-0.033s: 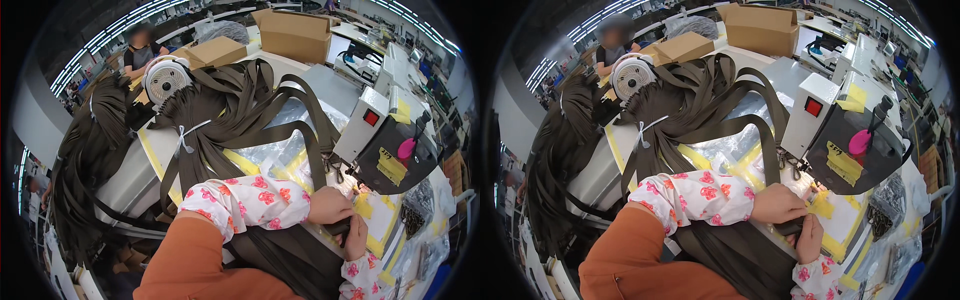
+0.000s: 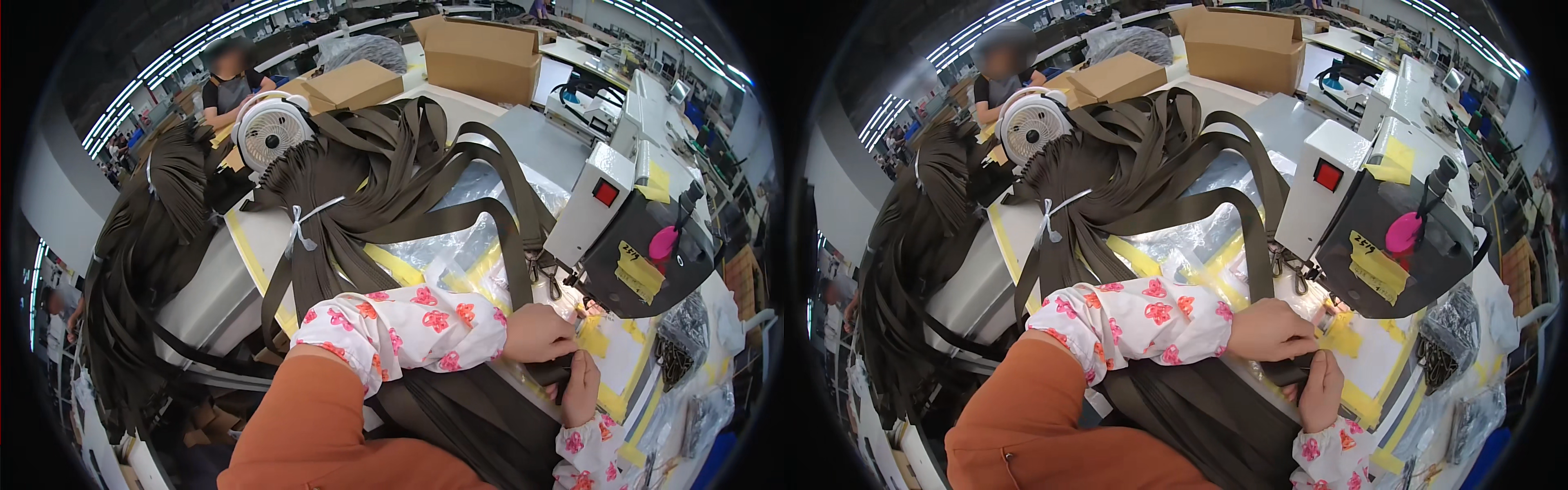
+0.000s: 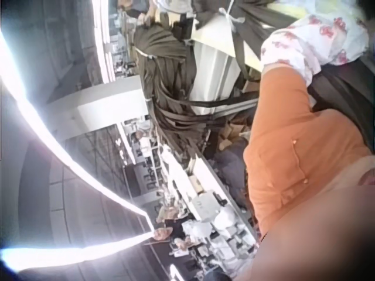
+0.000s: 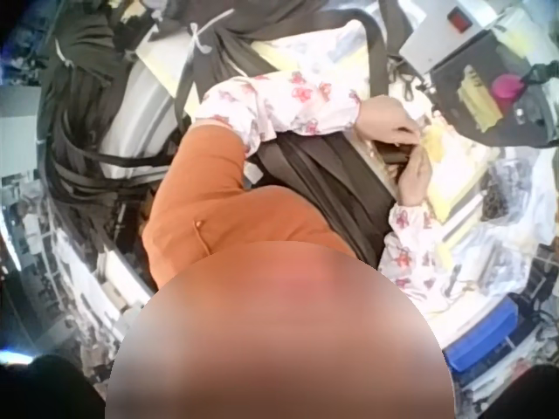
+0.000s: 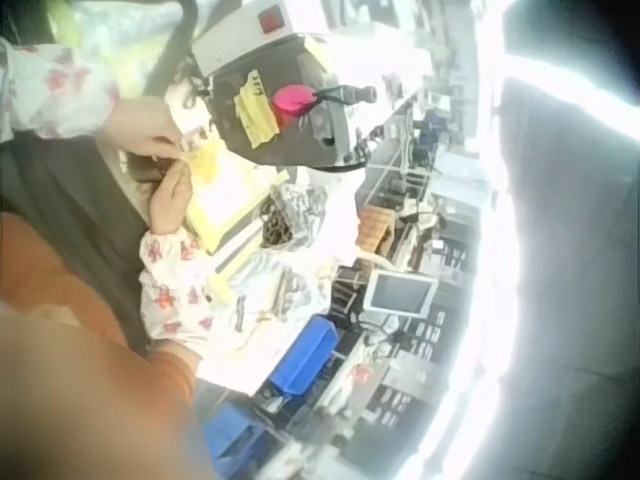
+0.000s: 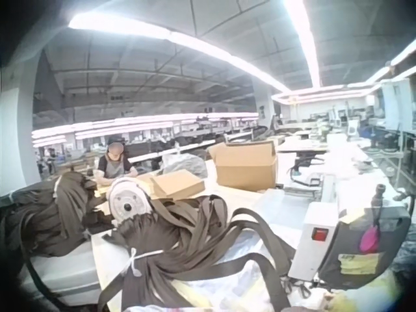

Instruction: Sewing and assembling textile straps using an industrial sewing machine.

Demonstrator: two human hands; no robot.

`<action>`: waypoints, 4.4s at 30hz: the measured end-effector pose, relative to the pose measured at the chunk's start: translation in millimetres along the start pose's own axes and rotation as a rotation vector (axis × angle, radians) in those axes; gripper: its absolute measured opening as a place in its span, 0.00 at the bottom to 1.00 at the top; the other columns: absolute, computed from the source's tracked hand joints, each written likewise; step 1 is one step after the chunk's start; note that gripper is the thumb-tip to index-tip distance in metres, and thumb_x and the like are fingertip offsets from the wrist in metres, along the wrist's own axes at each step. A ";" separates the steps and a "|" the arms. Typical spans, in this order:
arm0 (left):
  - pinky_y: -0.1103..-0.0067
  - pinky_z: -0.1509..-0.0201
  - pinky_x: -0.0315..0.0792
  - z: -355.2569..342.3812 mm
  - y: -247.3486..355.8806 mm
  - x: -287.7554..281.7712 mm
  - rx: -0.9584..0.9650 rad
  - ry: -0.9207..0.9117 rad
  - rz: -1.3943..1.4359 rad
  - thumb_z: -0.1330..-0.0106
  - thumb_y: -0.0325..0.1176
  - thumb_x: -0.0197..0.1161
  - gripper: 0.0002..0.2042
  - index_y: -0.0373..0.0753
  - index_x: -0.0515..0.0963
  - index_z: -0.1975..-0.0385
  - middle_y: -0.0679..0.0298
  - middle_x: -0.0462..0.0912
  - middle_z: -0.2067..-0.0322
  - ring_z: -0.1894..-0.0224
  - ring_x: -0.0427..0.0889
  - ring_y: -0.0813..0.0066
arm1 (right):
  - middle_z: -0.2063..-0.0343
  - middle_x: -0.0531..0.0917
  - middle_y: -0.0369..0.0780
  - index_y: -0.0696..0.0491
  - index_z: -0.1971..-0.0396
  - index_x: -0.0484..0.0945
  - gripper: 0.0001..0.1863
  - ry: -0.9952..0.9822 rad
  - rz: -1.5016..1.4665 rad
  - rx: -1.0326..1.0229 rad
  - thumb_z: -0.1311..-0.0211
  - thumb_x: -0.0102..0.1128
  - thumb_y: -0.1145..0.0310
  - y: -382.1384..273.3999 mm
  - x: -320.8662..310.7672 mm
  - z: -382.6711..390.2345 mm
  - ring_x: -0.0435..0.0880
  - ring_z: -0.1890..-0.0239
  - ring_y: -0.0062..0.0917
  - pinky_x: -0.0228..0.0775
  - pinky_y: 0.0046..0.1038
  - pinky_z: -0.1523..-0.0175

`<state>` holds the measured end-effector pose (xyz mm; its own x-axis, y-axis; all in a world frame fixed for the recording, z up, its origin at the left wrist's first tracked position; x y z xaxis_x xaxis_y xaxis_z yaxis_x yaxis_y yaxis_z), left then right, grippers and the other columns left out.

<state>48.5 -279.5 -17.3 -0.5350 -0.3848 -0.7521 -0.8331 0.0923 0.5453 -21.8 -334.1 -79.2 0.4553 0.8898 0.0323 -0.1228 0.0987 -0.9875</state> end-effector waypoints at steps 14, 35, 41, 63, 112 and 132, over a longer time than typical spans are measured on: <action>0.79 0.69 0.68 2.1 -21.2 19.4 -0.172 -0.283 0.662 0.36 0.38 0.52 0.11 0.35 0.73 0.70 0.62 0.76 0.77 0.74 0.74 0.77 | 0.83 0.72 0.48 0.60 0.74 0.67 0.12 0.137 0.467 -0.233 0.36 0.42 0.67 -37.8 -2.6 8.1 0.73 0.82 0.34 0.63 0.31 0.75; 0.73 0.71 0.70 -3.3 -14.7 -5.4 -0.166 0.003 0.196 0.42 0.31 0.57 0.05 0.38 0.74 0.70 0.57 0.76 0.77 0.73 0.76 0.57 | 0.86 0.73 0.45 0.60 0.76 0.70 0.14 0.126 0.438 -0.090 0.36 0.43 0.65 -22.0 -15.6 -5.7 0.73 0.84 0.26 0.64 0.29 0.76; 0.74 0.71 0.70 25.0 70.4 -36.9 0.606 0.333 0.039 0.47 0.29 0.60 0.03 0.42 0.74 0.73 0.59 0.77 0.72 0.72 0.77 0.65 | 0.88 0.74 0.36 0.56 0.75 0.70 0.16 0.123 -0.340 0.275 0.36 0.41 0.60 14.0 -29.8 -24.9 0.70 0.93 0.20 0.63 0.20 0.88; 0.74 0.74 0.72 -14.5 1.0 9.2 0.348 0.008 -0.481 0.50 0.31 0.56 0.09 0.36 0.72 0.70 0.62 0.78 0.73 0.73 0.80 0.69 | 0.74 0.78 0.41 0.58 0.54 0.68 0.23 0.228 0.236 -0.300 0.48 0.62 0.64 -37.0 -46.8 -22.5 0.76 0.74 0.24 0.69 0.23 0.67; 0.75 0.55 0.69 -19.5 -6.8 5.9 0.431 -0.104 -0.433 0.49 0.30 0.58 0.13 0.38 0.76 0.62 0.65 0.77 0.59 0.59 0.76 0.70 | 0.61 0.76 0.35 0.54 0.68 0.77 0.12 0.259 1.256 -0.807 0.57 0.59 0.71 -65.4 -4.8 -11.0 0.71 0.56 0.26 0.61 0.31 0.51; 0.70 0.51 0.66 -19.3 -17.2 -4.0 0.167 0.045 -0.225 0.52 0.24 0.61 0.13 0.40 0.77 0.64 0.58 0.73 0.57 0.55 0.72 0.60 | 0.59 0.78 0.36 0.55 0.66 0.77 0.12 0.197 1.573 -0.791 0.54 0.53 0.72 -64.8 10.2 -6.7 0.73 0.59 0.25 0.55 0.43 0.43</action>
<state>67.6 -297.3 -16.5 -0.3302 -0.4527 -0.8282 -0.9439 0.1487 0.2950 -3.3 -334.4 -15.9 0.4340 -0.1455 -0.8891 -0.1193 -0.9875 0.1034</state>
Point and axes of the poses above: each hand's wrist, its own z-axis away from the middle knuckle, its own x-axis out of the palm, y = z × x, the point moved 10 cm from there along -z, towards the middle knuckle
